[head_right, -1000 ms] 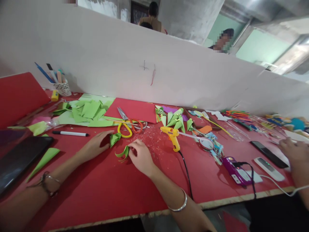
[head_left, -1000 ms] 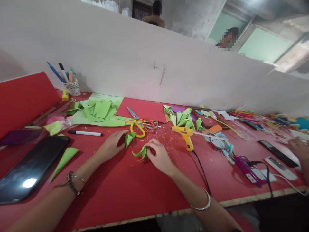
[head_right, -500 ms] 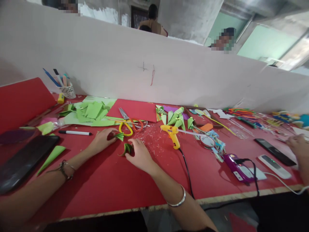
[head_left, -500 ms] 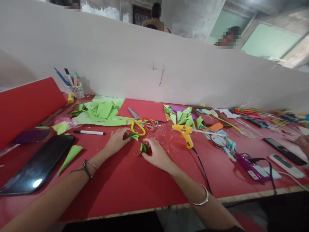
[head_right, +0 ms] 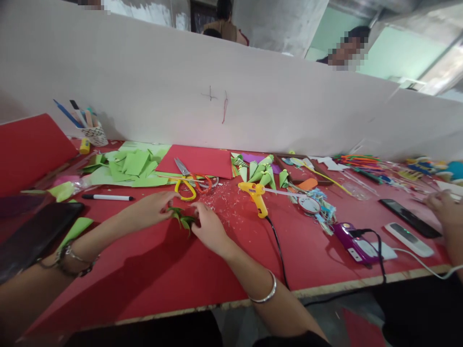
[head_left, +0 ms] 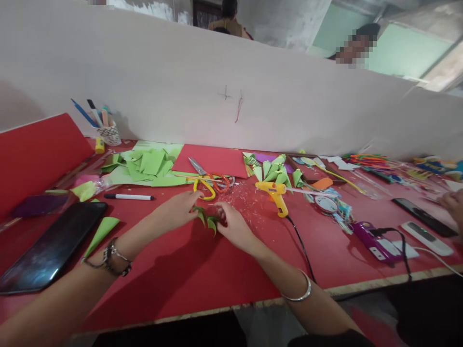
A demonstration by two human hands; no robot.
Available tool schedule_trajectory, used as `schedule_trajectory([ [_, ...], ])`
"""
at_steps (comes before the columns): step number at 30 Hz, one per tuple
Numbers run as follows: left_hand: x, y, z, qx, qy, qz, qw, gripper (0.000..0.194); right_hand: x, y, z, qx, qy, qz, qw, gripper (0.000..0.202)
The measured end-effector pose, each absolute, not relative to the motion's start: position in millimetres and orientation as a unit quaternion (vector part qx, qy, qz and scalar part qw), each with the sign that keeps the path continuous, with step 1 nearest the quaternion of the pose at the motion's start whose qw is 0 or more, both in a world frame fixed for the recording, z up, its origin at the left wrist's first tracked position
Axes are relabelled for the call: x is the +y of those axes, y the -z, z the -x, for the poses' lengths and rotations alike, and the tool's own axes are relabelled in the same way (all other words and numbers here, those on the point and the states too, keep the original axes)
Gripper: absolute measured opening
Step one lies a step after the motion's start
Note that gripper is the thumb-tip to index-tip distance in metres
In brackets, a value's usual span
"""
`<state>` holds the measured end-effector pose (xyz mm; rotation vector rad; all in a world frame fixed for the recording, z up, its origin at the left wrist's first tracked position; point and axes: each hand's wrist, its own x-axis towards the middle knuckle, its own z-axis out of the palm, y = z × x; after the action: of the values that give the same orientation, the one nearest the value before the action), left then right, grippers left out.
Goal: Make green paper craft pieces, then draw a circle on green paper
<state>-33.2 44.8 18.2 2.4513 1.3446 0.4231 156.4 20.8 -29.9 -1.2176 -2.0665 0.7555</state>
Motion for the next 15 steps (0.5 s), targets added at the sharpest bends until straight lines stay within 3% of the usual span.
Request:
schedule_trajectory([
  [9, 45, -28, 39, 0.377, -0.097, -0.888, 0.243, 0.049, 19, 24, -157, -0.805, -0.267, 0.459, 0.265, 0.019],
  [11, 47, -33, 44, 0.371, -0.083, -0.896, 0.228, 0.052, 20, 23, -158, -0.815, -0.254, 0.456, 0.251, 0.016],
  [15, 52, -35, 48, 0.374, -0.048, -0.914, 0.151, 0.050, 19, 21, -160, -0.822, -0.251, 0.439, 0.260, 0.029],
])
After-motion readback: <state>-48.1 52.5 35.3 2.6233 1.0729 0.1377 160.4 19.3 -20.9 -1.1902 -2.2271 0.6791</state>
